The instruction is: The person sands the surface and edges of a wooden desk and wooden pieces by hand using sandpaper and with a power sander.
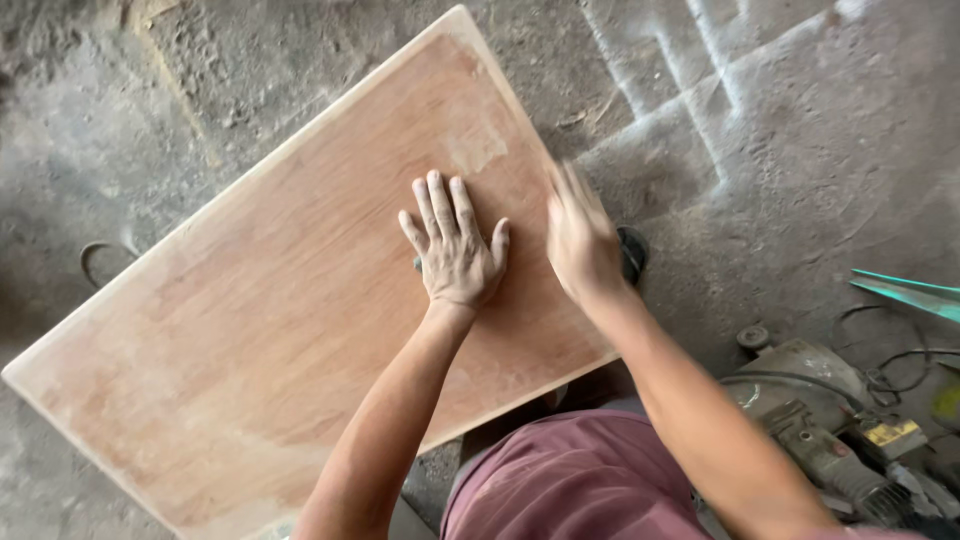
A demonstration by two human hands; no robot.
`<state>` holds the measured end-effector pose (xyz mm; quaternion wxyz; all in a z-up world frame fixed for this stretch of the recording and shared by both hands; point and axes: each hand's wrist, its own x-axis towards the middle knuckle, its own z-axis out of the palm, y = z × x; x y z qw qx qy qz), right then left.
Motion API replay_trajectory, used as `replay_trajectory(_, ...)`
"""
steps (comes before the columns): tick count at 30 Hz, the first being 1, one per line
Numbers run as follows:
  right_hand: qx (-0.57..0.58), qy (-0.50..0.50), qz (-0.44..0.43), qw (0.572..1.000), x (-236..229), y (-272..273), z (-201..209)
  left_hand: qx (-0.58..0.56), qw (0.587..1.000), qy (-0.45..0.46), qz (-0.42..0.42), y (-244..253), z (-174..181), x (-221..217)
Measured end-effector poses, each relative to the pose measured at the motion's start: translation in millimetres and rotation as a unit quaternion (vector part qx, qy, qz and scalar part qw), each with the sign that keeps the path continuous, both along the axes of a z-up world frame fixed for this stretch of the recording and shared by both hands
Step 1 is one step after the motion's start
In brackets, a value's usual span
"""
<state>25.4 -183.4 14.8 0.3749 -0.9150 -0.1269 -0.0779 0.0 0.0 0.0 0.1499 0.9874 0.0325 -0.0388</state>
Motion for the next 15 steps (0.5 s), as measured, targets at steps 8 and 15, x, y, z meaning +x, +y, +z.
replay_trajectory(8, -0.014, -0.016, 0.001, 1.0, 32.8, 18.9, -12.1, -0.001, 1.0, -0.013, 0.005, -2.4, -6.1, 0.2)
replay_trajectory(15, 0.108, 0.091, 0.087, 0.986, 71.0, 12.0, -2.4, 0.01, 0.999, -0.043, 0.015, -8.5, 1.3, -5.8)
